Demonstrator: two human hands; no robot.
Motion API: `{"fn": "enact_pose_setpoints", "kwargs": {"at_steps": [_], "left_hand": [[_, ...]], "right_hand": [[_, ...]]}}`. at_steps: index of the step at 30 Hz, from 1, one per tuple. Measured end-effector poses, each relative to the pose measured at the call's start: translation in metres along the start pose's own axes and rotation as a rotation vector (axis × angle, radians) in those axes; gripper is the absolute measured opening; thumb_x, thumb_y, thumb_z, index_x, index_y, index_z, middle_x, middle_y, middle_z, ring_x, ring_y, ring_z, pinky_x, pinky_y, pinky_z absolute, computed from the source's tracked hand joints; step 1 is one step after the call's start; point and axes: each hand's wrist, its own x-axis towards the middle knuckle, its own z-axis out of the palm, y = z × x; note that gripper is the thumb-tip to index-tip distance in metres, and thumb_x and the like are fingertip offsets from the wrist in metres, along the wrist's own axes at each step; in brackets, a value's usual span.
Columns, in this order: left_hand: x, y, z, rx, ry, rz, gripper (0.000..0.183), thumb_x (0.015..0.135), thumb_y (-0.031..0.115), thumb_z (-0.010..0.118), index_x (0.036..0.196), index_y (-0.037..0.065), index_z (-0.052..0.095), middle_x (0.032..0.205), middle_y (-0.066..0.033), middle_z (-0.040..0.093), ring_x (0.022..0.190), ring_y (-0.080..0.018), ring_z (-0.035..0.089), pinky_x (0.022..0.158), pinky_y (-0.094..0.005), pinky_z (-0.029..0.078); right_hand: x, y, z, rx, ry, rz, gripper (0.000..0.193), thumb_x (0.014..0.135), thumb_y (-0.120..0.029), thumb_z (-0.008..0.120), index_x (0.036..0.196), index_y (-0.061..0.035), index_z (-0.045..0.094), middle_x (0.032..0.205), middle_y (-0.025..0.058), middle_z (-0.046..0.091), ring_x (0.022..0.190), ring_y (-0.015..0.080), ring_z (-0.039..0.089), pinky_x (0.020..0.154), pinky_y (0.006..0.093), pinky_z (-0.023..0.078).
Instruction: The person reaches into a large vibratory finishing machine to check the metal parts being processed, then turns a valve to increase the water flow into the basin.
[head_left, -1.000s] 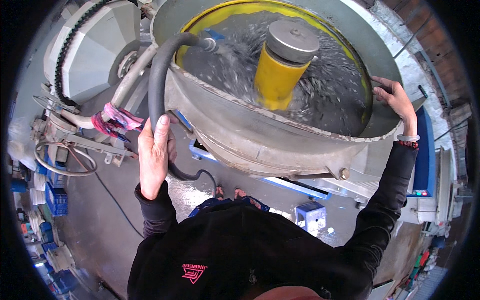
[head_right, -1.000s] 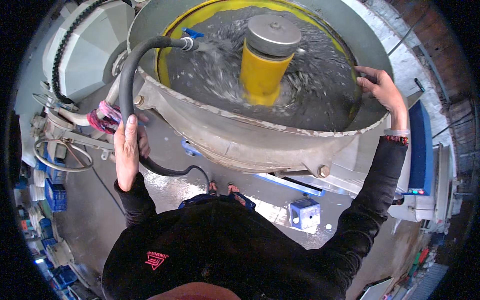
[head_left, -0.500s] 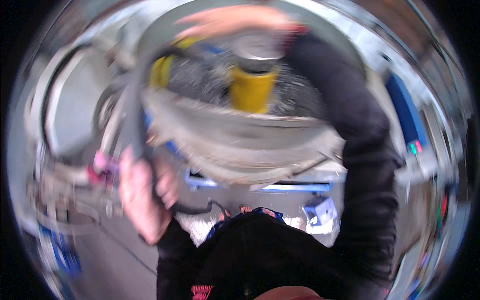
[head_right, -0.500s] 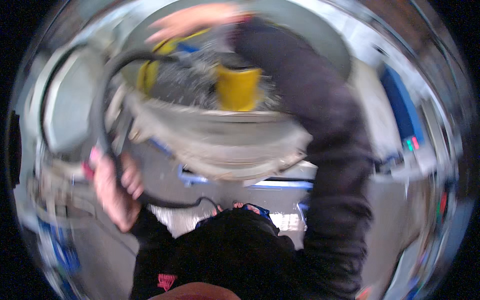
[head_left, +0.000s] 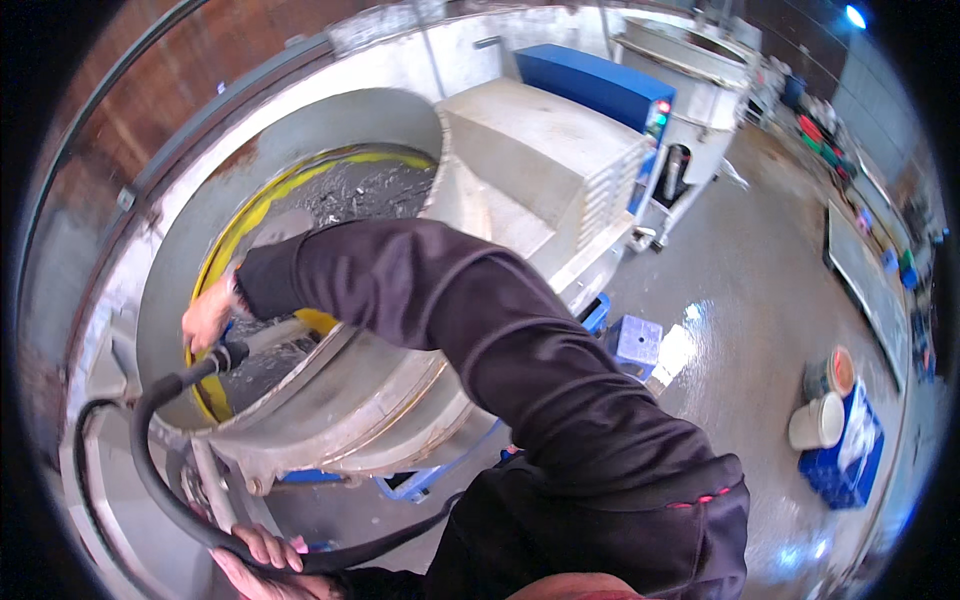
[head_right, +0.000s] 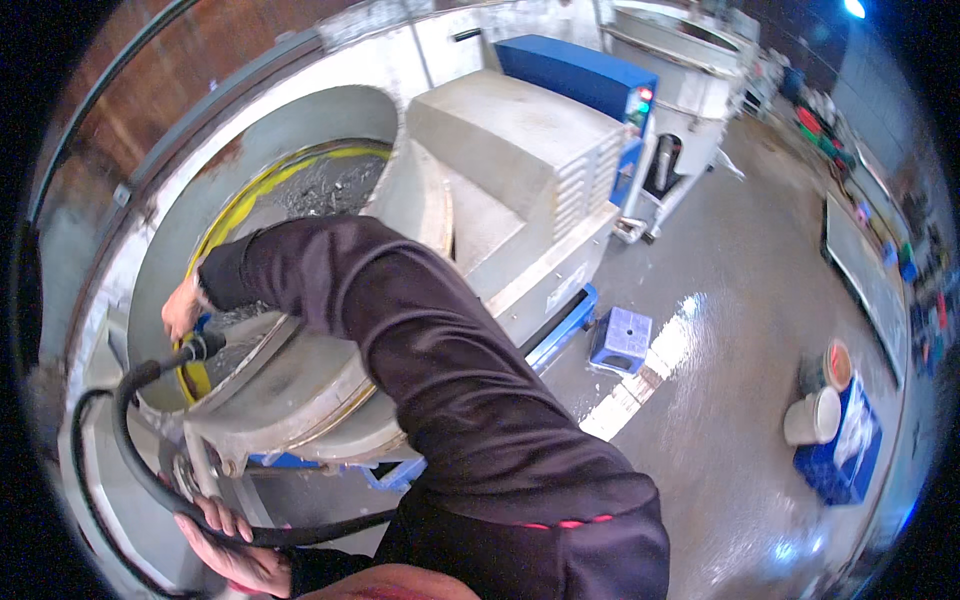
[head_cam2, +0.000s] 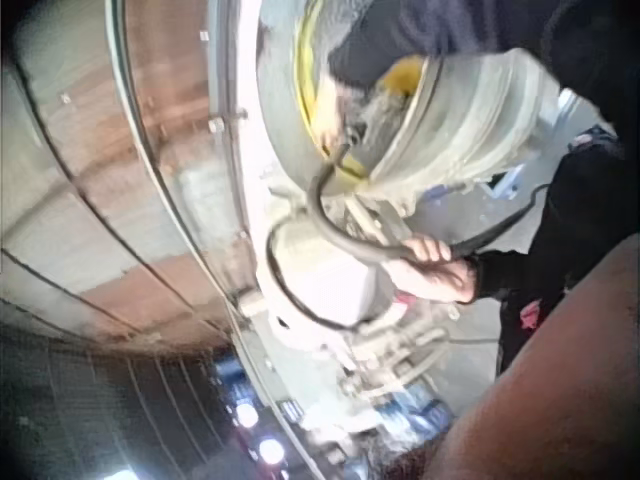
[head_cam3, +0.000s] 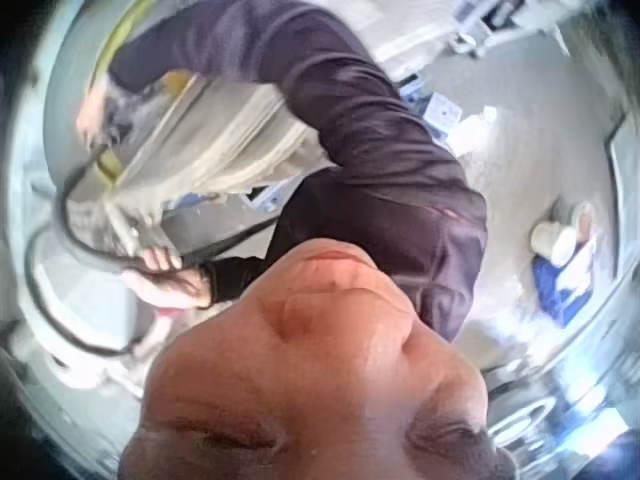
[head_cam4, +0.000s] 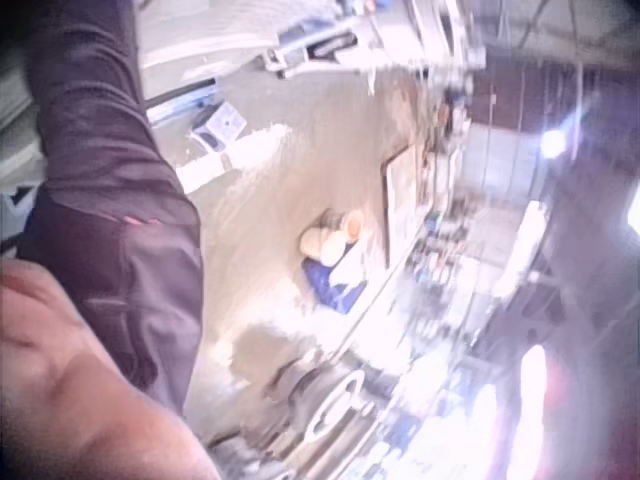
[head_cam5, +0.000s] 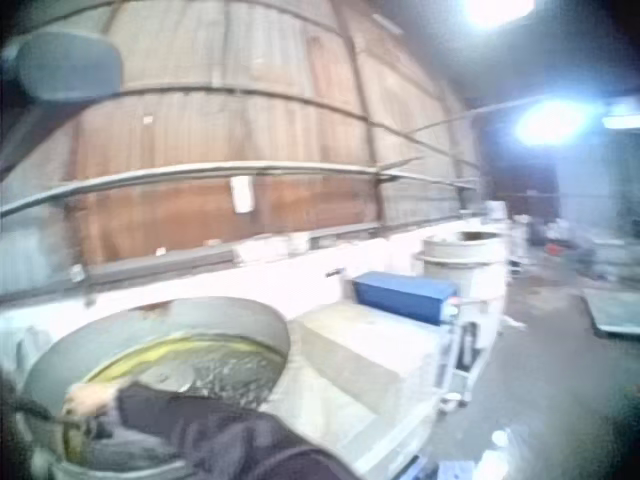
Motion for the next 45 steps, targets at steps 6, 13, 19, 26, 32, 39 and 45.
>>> {"fn": "enact_pose_setpoints", "kwargs": {"at_steps": [6, 13, 19, 26, 32, 39, 45], "left_hand": [[-0.002, -0.012, -0.017, -0.031, -0.003, -0.030, 0.039, 0.090, 0.028, 0.043, 0.109, -0.007, 0.040, 0.055, -0.0018, 0.036, 0.038, -0.0063, 0.029, 0.031, -0.0189, 0.024], [-0.017, 0.002, -0.009, -0.027, -0.041, 0.152, 0.062, 0.087, 0.030, 0.052, 0.124, -0.013, 0.027, 0.052, -0.0064, 0.041, 0.037, -0.0060, 0.032, 0.031, -0.0185, 0.023], [-0.021, 0.003, -0.014, -0.025, -0.072, 0.187, 0.059, 0.086, 0.026, 0.054, 0.121, -0.016, 0.029, 0.060, -0.0112, 0.048, 0.038, -0.0061, 0.035, 0.030, -0.0189, 0.025], [-0.025, 0.007, -0.019, -0.016, 0.048, 0.214, 0.067, 0.084, 0.030, 0.057, 0.124, -0.015, 0.027, 0.043, -0.0039, 0.037, 0.031, -0.0070, 0.032, 0.028, -0.0192, 0.025], [-0.029, 0.003, -0.011, 0.058, 0.050, 0.167, 0.069, 0.084, 0.030, 0.058, 0.125, -0.014, 0.025, 0.044, -0.0045, 0.038, 0.032, -0.0075, 0.034, 0.027, -0.0192, 0.025], [-0.026, -0.009, 0.009, 0.068, 0.077, 0.220, 0.067, 0.084, 0.029, 0.058, 0.123, -0.015, 0.027, 0.045, -0.0047, 0.039, 0.032, -0.0074, 0.034, 0.028, -0.0194, 0.026], [-0.046, -0.011, 0.012, 0.090, 0.126, 0.317, 0.066, 0.084, 0.030, 0.058, 0.122, -0.015, 0.028, 0.043, -0.0052, 0.039, 0.031, -0.0078, 0.033, 0.027, -0.0193, 0.025]], "right_hand": [[-0.057, 0.009, -0.005, 0.151, -0.068, -0.023, 0.046, 0.086, -0.035, 0.044, 0.128, -0.0153, 0.043, 0.118, 0.0182, 0.052, 0.108, 0.0293, 0.049, 0.093, 0.0372, 0.038], [-0.072, -0.026, -0.032, 0.164, -0.089, 0.135, 0.048, 0.091, -0.033, 0.042, 0.131, -0.0074, 0.039, 0.122, 0.0105, 0.050, 0.105, 0.0189, 0.051, 0.085, 0.0308, 0.042], [-0.080, -0.029, -0.040, 0.231, -0.130, 0.216, 0.054, 0.089, -0.043, 0.045, 0.128, -0.0071, 0.042, 0.114, 0.0094, 0.055, 0.100, 0.0168, 0.053, 0.075, 0.0296, 0.046], [-0.108, -0.047, -0.104, 0.022, -0.260, 0.134, 0.057, 0.083, -0.044, 0.054, 0.127, -0.0093, 0.045, 0.109, 0.0113, 0.058, 0.094, 0.0174, 0.055, 0.063, 0.0259, 0.048], [-0.143, -0.061, -0.167, 0.027, -0.275, 0.345, 0.065, 0.086, -0.045, 0.050, 0.129, 0.0011, 0.036, 0.128, 0.0204, 0.042, 0.115, 0.0272, 0.043, 0.092, 0.0346, 0.040], [-0.126, -0.009, -0.138, -0.216, -0.244, 0.077, 0.067, 0.086, -0.049, 0.046, 0.128, 0.0023, 0.037, 0.126, 0.0216, 0.044, 0.114, 0.0308, 0.044, 0.098, 0.0347, 0.033], [-0.078, 0.000, -0.084, -0.083, -0.164, -0.134, 0.056, 0.084, -0.045, 0.051, 0.123, -0.0053, 0.047, 0.108, 0.0124, 0.057, 0.094, 0.0180, 0.053, 0.077, 0.0275, 0.044]]}}
